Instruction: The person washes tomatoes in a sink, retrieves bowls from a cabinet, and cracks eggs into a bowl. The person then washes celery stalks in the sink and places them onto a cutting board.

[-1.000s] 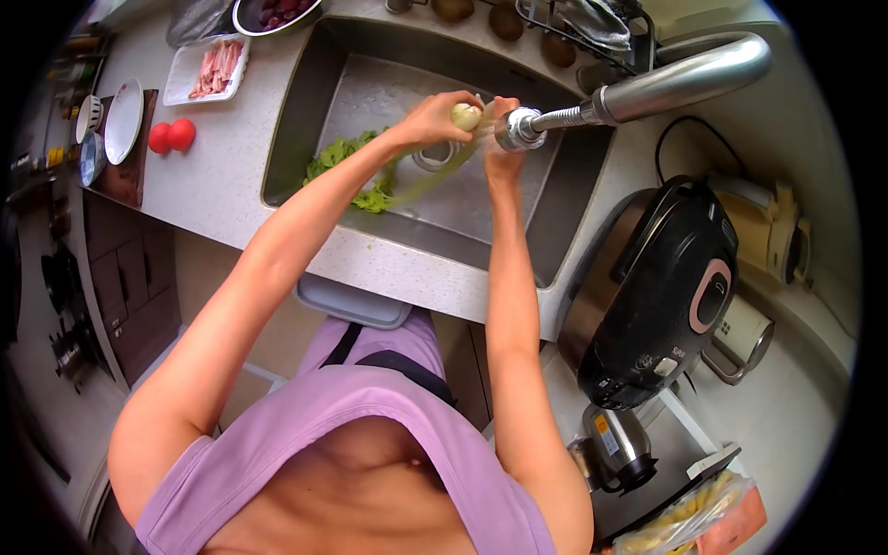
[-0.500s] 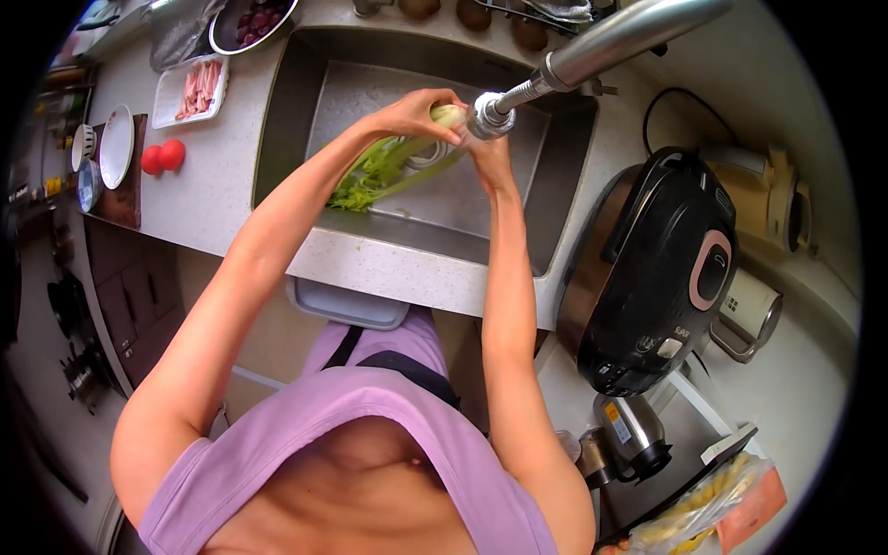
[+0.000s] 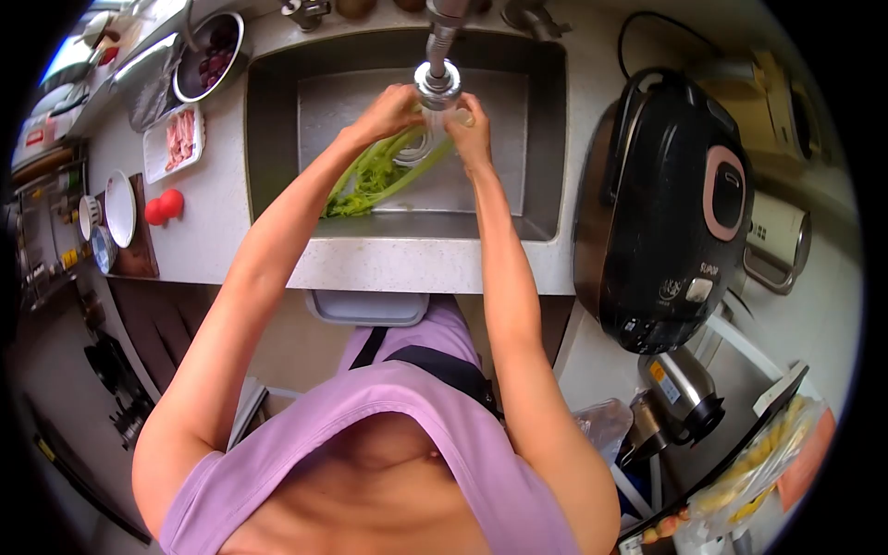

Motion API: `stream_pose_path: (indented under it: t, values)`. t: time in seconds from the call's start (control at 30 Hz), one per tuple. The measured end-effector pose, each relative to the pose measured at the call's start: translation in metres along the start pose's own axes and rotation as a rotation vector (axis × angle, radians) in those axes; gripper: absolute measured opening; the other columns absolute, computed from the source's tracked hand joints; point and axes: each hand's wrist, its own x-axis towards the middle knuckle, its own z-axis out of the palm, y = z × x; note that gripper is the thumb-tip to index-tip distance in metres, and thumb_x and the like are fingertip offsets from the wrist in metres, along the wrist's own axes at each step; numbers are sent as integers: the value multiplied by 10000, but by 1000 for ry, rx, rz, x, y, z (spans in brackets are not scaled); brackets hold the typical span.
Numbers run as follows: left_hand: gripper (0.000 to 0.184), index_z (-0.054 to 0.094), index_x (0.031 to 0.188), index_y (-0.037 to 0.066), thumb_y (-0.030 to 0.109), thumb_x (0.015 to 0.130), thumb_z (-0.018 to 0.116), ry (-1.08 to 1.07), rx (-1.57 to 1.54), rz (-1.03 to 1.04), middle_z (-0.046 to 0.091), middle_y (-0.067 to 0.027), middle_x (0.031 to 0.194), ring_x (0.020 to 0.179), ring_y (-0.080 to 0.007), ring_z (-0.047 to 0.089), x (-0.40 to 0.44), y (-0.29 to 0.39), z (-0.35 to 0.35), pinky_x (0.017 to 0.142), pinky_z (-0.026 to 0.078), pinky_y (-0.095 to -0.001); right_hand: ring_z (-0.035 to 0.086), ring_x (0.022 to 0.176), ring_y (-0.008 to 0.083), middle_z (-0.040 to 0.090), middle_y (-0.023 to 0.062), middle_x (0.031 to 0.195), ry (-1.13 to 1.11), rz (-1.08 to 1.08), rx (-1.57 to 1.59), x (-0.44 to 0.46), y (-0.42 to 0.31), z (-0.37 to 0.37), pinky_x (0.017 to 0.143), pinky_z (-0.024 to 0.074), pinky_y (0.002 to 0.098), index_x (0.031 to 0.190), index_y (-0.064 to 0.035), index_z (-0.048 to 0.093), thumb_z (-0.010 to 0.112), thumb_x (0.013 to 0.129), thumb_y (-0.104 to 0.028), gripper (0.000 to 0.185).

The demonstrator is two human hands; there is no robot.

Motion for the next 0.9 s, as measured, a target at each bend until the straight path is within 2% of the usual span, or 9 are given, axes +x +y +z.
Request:
stream_pose_path:
  t: [0.23, 0.3, 0.37, 0.53, 0.57, 0.63, 0.7, 0.8, 0.9]
  values:
    - [308, 613, 1021, 64, 148, 727, 647, -128, 17, 97, 631, -212, 944, 882, -402, 593, 16, -29, 21, 721, 480, -434, 560, 841, 75, 631, 30, 917, -88, -101, -86, -4, -16, -20, 735, 456, 230, 1082, -30, 579, 773, 720, -114, 419]
    - [343, 580, 1076, 39, 177, 786, 697, -208, -38, 76, 600, -104, 995, 951, -216, 575, 17, -3, 7, 845, 448, -355, 560, 829, 71, 635, 33, 904, -47, -153, -74, -7, -16, -20, 734, 454, 227, 1093, -24, 587, 782, 719, -136, 436]
    - [325, 579, 1053, 37, 160, 778, 701, -203, -39, 140, 592, -92, 971, 932, -200, 573, 16, 14, -2, 833, 450, -345, 562, 837, 76, 635, 39, 905, -45, -132, -39, -11, -15, -22, 728, 454, 227, 1127, -29, 591, 771, 730, -129, 447]
    - [205, 634, 972, 74, 213, 820, 633, -182, -71, 33, 640, -95, 807, 720, -164, 600, 24, -11, -19, 651, 471, -329, 565, 904, 104, 630, 50, 979, -39, -60, -97, -17, -7, -41, 770, 458, 243, 1202, -25, 557, 764, 728, -106, 523]
    - [196, 632, 965, 69, 197, 817, 628, -69, -34, 274, 619, -62, 767, 630, -124, 562, 29, -15, -16, 562, 454, -308, 563, 923, 108, 627, 49, 994, -61, -79, 11, -19, -10, -33, 788, 460, 250, 1216, -28, 539, 759, 729, -92, 539]
    - [218, 621, 981, 69, 214, 819, 635, -217, -231, -77, 592, -28, 726, 581, -82, 522, 30, 3, -17, 482, 416, -266, 562, 943, 112, 625, 49, 1010, -61, -95, 126, -21, -12, -18, 805, 463, 257, 1231, -30, 521, 754, 729, -79, 556]
    - [282, 586, 1031, 72, 280, 846, 627, -264, -274, -22, 561, 12, 698, 548, -53, 488, 30, 11, -8, 428, 369, -210, 573, 953, 123, 624, 49, 1014, -133, -186, 227, -12, -15, -7, 819, 472, 268, 1223, -41, 507, 755, 728, -77, 555]
    - [332, 583, 1033, 64, 335, 847, 633, -293, -229, -54, 529, 22, 661, 516, -49, 467, 32, 31, -5, 424, 358, -212, 591, 940, 141, 629, 70, 1024, -59, -137, 99, -11, -12, -10, 812, 479, 282, 1187, -33, 520, 764, 730, -147, 531]
    - [411, 549, 1126, -7, 286, 853, 643, -232, -204, 57, 628, -79, 881, 741, -128, 586, 36, 22, 4, 643, 488, -290, 603, 934, 155, 634, 89, 1026, -13, -114, 0, -10, -9, -15, 809, 481, 294, 1172, -29, 525, 762, 735, -213, 530]
